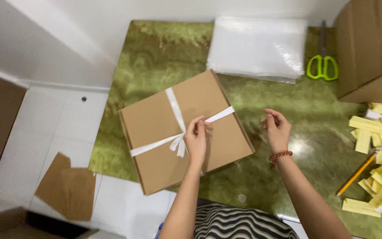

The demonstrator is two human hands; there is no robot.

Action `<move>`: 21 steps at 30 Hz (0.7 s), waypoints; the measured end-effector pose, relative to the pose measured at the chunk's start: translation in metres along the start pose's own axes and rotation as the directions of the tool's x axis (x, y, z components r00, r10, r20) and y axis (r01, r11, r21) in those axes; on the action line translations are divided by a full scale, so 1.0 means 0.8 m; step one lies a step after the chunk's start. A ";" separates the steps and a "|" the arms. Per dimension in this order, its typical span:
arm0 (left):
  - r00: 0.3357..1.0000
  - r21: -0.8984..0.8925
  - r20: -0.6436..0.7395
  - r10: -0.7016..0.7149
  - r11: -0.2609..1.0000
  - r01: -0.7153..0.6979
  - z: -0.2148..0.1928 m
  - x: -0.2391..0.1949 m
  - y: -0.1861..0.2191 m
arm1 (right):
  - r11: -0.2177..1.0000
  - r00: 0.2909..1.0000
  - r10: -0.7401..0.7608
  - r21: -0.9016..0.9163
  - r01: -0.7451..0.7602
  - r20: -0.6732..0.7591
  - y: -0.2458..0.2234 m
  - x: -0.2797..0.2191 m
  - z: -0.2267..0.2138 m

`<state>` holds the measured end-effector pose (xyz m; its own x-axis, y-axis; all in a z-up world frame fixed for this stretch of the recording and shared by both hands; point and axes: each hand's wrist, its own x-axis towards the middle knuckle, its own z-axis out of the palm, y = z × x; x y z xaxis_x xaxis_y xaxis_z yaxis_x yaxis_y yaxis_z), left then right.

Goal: The person unties a ribbon from a cardboard box, opens it, and removes a plastic-wrapped light blue shirt. They unwrap the shirt, place it on a hanger, and hang it on a clothing rack. The person then folds the empty plastic bag and places it on the table before stacking the empty box with other boxes.

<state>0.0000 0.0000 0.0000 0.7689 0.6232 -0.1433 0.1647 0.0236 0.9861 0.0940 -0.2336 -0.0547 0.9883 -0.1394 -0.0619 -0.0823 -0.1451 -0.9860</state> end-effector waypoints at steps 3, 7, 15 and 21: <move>0.967 0.152 -0.221 0.125 0.984 -0.092 -0.087 0.022 -0.018 | 0.956 0.957 -0.184 -0.187 0.228 0.226 -0.042 -0.064 0.057; 0.923 0.248 -0.337 0.184 0.963 -0.101 -0.173 0.013 -0.067 | 0.828 0.884 -0.224 -0.398 0.395 0.411 -0.046 -0.109 0.124; 0.850 0.669 0.142 0.508 0.584 -0.461 -0.185 -0.035 -0.082 | 0.598 0.878 -0.258 -0.647 0.473 0.404 -0.067 -0.194 0.177; 0.937 0.683 0.120 0.327 0.658 -0.317 -0.173 -0.042 -0.047 | 0.515 0.851 -0.391 -0.683 0.518 0.351 -0.005 -0.174 0.183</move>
<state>-0.1176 0.0862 -0.0201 0.8489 0.4978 0.1777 0.2865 -0.7158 0.6368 -0.0246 -0.0699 -0.0649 0.9181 0.2818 0.2788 0.3822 -0.8158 -0.4341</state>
